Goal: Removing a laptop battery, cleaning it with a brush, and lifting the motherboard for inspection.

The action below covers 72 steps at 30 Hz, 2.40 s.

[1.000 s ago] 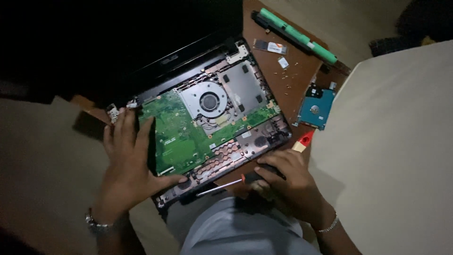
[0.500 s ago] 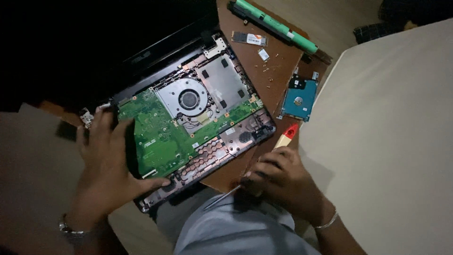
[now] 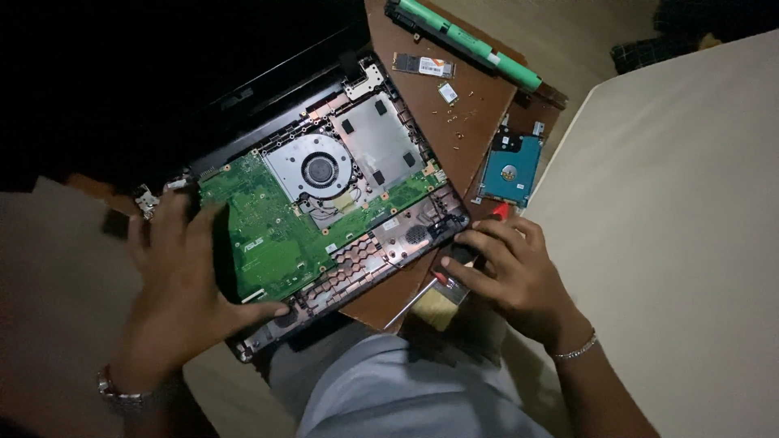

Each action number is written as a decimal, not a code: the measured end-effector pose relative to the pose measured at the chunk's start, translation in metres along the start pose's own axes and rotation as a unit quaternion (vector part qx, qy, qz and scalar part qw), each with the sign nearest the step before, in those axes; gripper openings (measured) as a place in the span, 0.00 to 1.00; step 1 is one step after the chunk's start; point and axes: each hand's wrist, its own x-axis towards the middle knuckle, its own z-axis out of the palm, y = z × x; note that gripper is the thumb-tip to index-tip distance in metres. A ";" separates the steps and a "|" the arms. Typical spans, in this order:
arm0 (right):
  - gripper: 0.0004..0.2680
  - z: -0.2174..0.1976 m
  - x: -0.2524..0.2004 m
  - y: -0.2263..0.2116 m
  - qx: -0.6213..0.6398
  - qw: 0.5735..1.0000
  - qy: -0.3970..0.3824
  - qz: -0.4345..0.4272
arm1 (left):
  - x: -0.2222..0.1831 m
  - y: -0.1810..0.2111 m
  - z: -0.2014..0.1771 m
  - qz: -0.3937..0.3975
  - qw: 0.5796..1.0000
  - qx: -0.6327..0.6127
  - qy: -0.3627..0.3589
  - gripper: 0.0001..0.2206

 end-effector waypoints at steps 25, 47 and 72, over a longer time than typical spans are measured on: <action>0.16 -0.014 0.059 0.030 0.090 0.995 0.040 0.032 | 0.004 -0.004 0.009 -0.075 0.994 -0.048 -0.064 0.76; 0.27 -0.037 0.134 0.077 0.053 0.968 -0.244 0.008 | -0.003 -0.006 0.014 -0.068 0.995 -0.055 -0.056 0.80; 0.39 -0.053 0.127 0.070 0.070 0.977 -0.199 -0.006 | -0.004 -0.005 0.005 0.043 0.992 -0.108 0.056 0.70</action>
